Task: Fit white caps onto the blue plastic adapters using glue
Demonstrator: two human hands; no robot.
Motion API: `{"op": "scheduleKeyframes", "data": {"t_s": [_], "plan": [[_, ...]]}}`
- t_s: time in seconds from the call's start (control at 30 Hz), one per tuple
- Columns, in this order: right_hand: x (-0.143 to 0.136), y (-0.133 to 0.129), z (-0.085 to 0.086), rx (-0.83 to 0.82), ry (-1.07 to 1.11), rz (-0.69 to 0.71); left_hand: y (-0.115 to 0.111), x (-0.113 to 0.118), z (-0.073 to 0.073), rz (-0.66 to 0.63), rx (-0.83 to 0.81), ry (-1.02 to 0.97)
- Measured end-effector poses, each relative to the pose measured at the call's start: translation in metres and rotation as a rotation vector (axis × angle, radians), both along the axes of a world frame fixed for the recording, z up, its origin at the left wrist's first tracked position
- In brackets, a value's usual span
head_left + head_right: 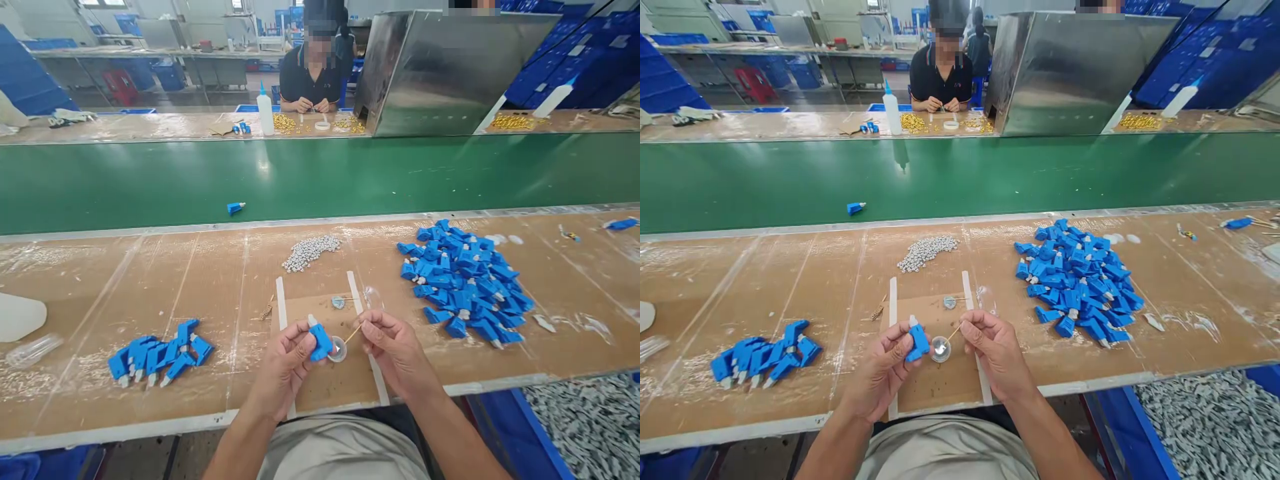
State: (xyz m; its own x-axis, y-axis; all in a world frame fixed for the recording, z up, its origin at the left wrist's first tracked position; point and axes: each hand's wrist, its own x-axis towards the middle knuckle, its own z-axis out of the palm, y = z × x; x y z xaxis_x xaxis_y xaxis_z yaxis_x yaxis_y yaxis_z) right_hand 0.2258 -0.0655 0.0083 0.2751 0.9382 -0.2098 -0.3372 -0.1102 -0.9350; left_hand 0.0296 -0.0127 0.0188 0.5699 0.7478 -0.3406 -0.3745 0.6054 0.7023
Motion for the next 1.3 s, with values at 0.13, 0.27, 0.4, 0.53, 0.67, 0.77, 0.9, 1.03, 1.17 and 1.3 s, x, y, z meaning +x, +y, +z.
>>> {"op": "scheduleKeyframes", "data": {"t_s": [0.13,0.27,0.4,0.53,0.67,0.77,0.9,1.03,1.17,1.3], "plan": [[-0.002,0.001,0.013,0.092,-0.02,-0.064,-0.003,0.004,0.003,-0.077,-0.005,-0.012],[-0.009,-0.003,0.026,0.234,-0.274,-0.096,-0.005,0.005,0.006,-0.134,0.022,-0.034],[-0.017,-0.006,0.035,0.296,-0.48,-0.097,-0.007,0.006,0.007,-0.148,0.019,-0.038],[-0.021,-0.005,0.036,0.324,-0.513,-0.065,-0.009,0.005,0.007,-0.15,0.014,-0.038],[-0.022,-0.005,0.033,0.315,-0.531,-0.045,-0.009,0.005,0.005,-0.145,-0.002,-0.036],[-0.021,-0.006,0.033,0.329,-0.582,-0.021,-0.009,0.005,0.003,-0.141,-0.008,-0.043],[-0.021,-0.006,0.036,0.383,-0.673,0.042,-0.009,0.004,0.001,-0.136,-0.007,-0.055],[-0.025,-0.004,0.037,0.461,-0.78,0.039,-0.009,0.005,0.003,-0.11,0.005,-0.051],[-0.023,-0.004,0.04,0.473,-0.794,0.063,-0.009,0.003,0.005,-0.103,0.006,-0.04],[-0.011,-0.005,0.034,0.351,-0.702,0.035,-0.002,-0.01,0.0,-0.012,0.014,-0.007]]}}
